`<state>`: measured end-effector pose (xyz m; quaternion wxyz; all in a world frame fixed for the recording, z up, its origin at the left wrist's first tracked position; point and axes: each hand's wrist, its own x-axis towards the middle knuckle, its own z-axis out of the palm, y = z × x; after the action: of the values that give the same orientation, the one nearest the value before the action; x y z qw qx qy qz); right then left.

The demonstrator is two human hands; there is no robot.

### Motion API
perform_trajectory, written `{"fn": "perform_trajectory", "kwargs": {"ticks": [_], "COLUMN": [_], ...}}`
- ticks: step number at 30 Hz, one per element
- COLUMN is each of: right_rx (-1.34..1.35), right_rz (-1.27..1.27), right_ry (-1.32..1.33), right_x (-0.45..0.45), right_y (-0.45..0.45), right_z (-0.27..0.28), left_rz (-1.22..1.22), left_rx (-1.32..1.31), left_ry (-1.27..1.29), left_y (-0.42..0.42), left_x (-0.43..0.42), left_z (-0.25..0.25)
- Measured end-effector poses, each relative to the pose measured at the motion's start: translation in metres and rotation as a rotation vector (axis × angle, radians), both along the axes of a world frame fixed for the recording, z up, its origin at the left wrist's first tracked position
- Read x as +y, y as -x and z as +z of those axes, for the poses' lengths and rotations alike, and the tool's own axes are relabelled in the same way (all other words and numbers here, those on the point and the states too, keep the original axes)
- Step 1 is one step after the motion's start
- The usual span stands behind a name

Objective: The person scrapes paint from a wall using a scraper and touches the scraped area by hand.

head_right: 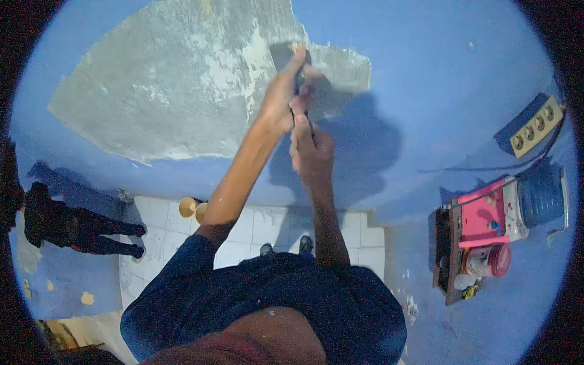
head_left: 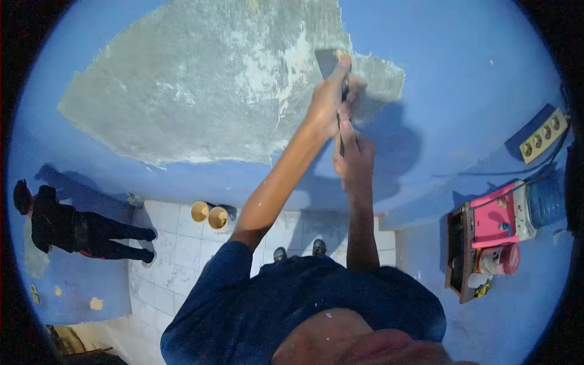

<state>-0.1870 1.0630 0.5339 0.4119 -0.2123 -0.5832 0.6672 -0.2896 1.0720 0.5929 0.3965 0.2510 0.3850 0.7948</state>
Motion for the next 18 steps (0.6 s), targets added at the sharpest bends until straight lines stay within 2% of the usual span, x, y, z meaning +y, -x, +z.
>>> {"fn": "perform_trajectory", "kwargs": {"ticks": [3, 5, 8, 11, 12, 14, 16, 17, 18], "right_rx": [-0.017, -0.013, -0.045, -0.035, -0.025, -0.005, -0.075, -0.171, -0.149], "right_rz": [0.034, 0.034, 0.048, 0.055, 0.051, 0.005, 0.024, 0.059, 0.065], "right_ry": [0.052, 0.058, 0.046, 0.039, 0.045, -0.163, -0.142, -0.011, -0.019], "right_x": [0.011, 0.012, 0.007, 0.007, 0.008, 0.012, 0.014, 0.013, 0.014], "right_y": [0.013, 0.013, 0.002, 0.010, 0.012, 0.010, 0.009, 0.001, 0.001], "right_z": [0.018, 0.023, 0.014, 0.029, 0.033, 0.014, 0.009, 0.007, 0.010], "left_rz": [-0.022, -0.069, 0.005, -0.004, -0.114, -0.073, -0.072, -0.033, 0.005], "left_rx": [0.136, 0.113, 0.060, 0.077, 0.071, 0.029, 0.010, 0.030, 0.055], "left_ry": [-0.038, -0.059, -0.004, -0.036, -0.067, -0.075, -0.031, -0.028, -0.033], "left_y": [0.015, 0.016, 0.003, 0.009, 0.017, 0.011, 0.004, 0.004, 0.005], "left_x": [0.009, 0.006, 0.004, 0.008, 0.004, 0.004, -0.001, 0.001, 0.005], "left_z": [0.018, 0.030, 0.013, 0.018, 0.028, 0.023, 0.012, 0.010, 0.015]}}
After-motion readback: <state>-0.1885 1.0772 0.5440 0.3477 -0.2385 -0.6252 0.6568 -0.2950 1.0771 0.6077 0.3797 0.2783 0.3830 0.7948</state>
